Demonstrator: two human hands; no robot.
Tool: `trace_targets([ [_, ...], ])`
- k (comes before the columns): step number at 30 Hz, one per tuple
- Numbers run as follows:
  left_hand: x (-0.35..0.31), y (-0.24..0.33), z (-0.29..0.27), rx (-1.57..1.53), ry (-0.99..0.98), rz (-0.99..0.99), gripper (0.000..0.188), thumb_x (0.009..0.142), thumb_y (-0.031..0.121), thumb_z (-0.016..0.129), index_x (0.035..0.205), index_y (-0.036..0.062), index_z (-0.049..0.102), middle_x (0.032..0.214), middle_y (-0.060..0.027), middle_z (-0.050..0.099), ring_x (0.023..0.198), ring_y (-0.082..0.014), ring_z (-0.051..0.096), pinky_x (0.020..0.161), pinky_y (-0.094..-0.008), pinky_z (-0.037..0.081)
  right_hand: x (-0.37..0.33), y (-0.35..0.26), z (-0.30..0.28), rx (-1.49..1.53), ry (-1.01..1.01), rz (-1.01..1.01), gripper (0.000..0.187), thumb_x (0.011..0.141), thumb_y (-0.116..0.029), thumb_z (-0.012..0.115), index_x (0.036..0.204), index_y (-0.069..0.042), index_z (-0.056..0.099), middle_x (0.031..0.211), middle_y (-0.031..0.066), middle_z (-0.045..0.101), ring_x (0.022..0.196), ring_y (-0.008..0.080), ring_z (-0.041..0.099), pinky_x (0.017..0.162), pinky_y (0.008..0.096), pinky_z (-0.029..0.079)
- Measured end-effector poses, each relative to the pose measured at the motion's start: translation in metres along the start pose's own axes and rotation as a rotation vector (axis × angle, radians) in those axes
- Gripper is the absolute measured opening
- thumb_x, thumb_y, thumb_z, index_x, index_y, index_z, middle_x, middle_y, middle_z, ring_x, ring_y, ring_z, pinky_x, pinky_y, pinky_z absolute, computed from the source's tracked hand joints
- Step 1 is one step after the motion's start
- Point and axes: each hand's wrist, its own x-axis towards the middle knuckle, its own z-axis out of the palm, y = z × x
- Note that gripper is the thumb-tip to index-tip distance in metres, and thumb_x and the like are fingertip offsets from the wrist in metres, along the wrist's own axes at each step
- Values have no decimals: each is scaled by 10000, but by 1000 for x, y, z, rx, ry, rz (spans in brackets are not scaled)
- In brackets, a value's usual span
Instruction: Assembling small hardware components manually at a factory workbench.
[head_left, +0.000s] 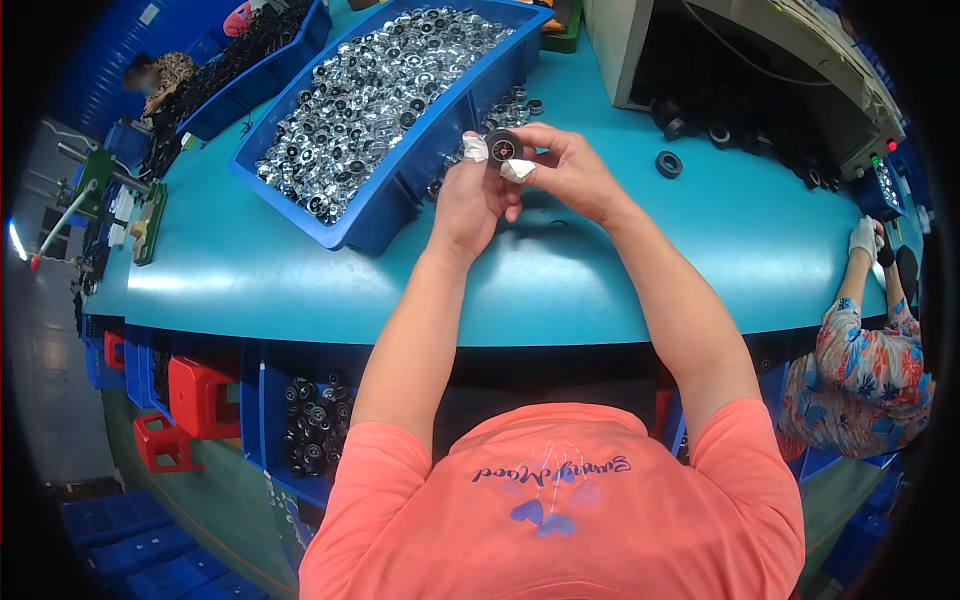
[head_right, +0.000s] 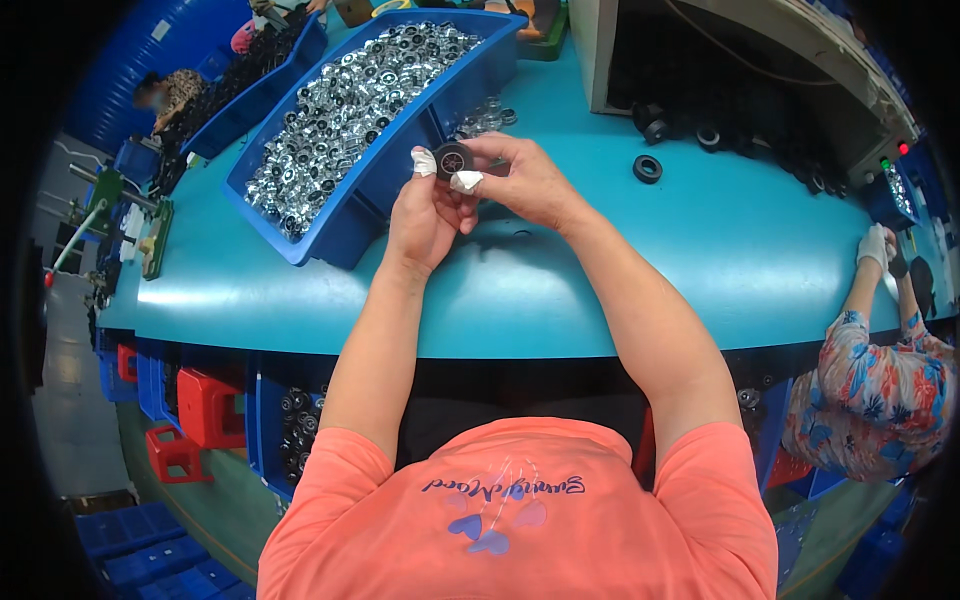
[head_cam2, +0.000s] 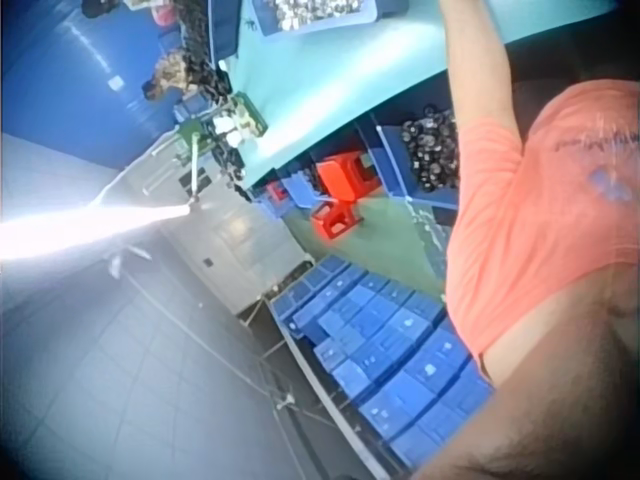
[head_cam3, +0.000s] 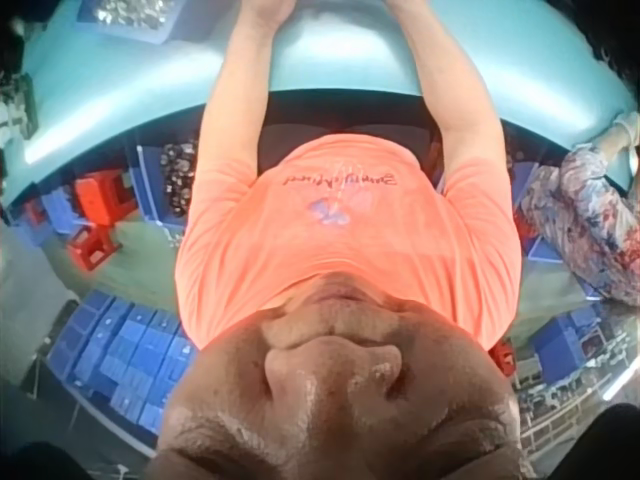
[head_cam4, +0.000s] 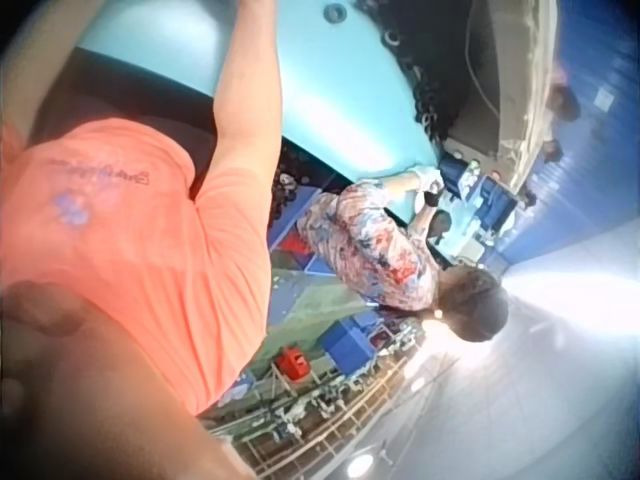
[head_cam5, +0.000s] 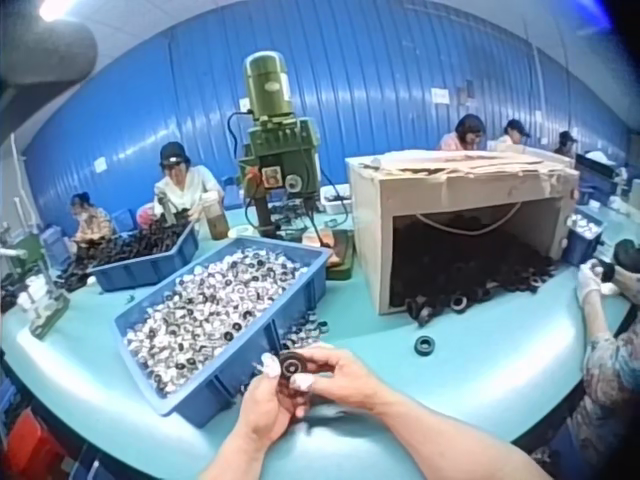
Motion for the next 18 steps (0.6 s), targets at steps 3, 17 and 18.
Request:
trace_targets([
  [3,-1,2,3,88,29,4,647,1033,570,365,1065,-6,660,843,-65,650,645,-115,521,496,-268,413,0,-4,-1,50,-37,71,357,875,-224,754,1181,-47,702,1046,39,643,971,153,628,850,333,532],
  [17,-1,1,6,268,144,-13,728,1036,592,270,994,-7,681,739,-89,644,563,-96,502,434,-241,372,0,-5,-1,39,-43,62,394,875,-244,771,1209,-49,698,1083,71,643,987,172,640,828,322,574],
  [18,-1,1,6,264,142,-10,728,1036,592,270,989,-8,681,738,-90,645,557,-98,502,432,-241,372,0,-6,0,28,-28,63,402,873,-232,770,1223,-50,690,1077,71,650,969,172,648,829,323,579],
])
